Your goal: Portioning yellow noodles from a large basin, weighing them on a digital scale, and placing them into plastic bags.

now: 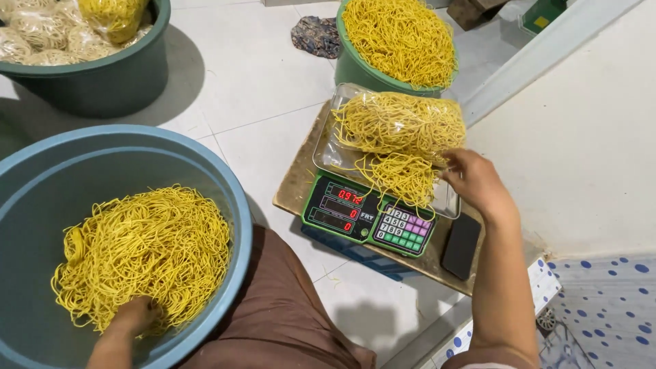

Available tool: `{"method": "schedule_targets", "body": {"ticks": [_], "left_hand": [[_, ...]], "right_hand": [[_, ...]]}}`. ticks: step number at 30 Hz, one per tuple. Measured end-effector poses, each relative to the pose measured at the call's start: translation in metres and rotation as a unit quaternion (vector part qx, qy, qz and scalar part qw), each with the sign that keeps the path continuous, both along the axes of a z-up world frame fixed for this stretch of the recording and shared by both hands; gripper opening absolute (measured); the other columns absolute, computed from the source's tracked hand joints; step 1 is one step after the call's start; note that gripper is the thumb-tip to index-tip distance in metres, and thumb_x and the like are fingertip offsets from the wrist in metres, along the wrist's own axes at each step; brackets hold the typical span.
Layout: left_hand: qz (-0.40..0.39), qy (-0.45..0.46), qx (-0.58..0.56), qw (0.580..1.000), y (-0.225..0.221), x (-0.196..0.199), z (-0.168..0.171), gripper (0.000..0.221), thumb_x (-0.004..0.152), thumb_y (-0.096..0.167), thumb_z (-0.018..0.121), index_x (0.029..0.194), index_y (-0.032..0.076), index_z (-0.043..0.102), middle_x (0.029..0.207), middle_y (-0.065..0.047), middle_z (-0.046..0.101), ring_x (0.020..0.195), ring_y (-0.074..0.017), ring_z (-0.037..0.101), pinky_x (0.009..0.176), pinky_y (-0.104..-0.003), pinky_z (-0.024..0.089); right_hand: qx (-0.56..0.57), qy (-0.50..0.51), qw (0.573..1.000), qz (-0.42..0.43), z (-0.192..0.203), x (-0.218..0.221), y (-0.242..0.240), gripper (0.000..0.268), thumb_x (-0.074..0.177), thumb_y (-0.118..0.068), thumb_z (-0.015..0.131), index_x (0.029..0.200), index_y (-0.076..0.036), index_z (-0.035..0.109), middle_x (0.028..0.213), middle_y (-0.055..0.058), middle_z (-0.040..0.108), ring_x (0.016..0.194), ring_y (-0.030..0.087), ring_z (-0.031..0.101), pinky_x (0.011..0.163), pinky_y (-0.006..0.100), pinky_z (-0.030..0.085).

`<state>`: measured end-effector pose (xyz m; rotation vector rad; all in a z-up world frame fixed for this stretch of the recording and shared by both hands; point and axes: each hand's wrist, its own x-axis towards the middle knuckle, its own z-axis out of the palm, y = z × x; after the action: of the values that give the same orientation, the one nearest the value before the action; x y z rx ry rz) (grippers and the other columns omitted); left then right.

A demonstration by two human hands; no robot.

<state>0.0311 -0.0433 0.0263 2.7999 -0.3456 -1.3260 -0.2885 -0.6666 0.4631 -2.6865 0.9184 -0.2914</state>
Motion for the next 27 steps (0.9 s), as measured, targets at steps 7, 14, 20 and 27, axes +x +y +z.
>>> {"method": "schedule_targets", "body": {"ticks": [7,14,20,27], "left_hand": [[-0.013,-0.012,0.001,1.000,0.003,-0.002,-0.001,0.034,0.093,0.032,0.071,0.125,0.020,0.075,0.121,-0.004,0.081,0.110,-0.0228,0.079,0.100,-0.038,0.061],[0.063,0.016,-0.003,0.998,-0.007,-0.010,0.027,0.036,0.097,0.025,0.070,0.131,0.014,0.073,0.128,-0.010,0.078,0.116,-0.0272,0.076,0.103,-0.043,0.059],[0.035,0.116,0.016,0.993,-0.010,-0.008,0.008,0.084,0.073,0.076,0.073,0.126,0.011,0.077,0.130,-0.015,0.077,0.123,-0.0328,0.073,0.112,-0.052,0.049],[-0.126,0.018,0.077,0.989,-0.032,-0.002,0.100,0.040,0.088,0.048,0.063,0.118,0.027,0.079,0.116,0.000,0.079,0.104,-0.0177,0.075,0.095,-0.036,0.057]], "right_hand": [[0.081,-0.024,0.995,-0.054,-0.011,-0.036,0.002,0.039,0.086,-0.007,0.078,0.124,-0.003,0.071,0.097,0.012,0.075,0.073,0.020,0.065,0.068,0.032,0.052],[0.089,-0.028,0.994,-0.062,-0.013,-0.037,0.004,0.038,0.088,-0.009,0.077,0.125,-0.004,0.071,0.090,0.011,0.073,0.069,0.019,0.062,0.063,0.031,0.049],[0.118,-0.040,0.991,-0.057,-0.014,-0.031,0.005,0.035,0.089,-0.008,0.076,0.124,-0.003,0.071,0.093,0.010,0.072,0.072,0.018,0.061,0.063,0.030,0.049],[0.086,-0.050,0.995,0.002,0.000,-0.022,0.027,0.035,0.089,-0.009,0.076,0.122,-0.003,0.071,0.091,0.010,0.071,0.072,0.019,0.062,0.065,0.030,0.050]]}}
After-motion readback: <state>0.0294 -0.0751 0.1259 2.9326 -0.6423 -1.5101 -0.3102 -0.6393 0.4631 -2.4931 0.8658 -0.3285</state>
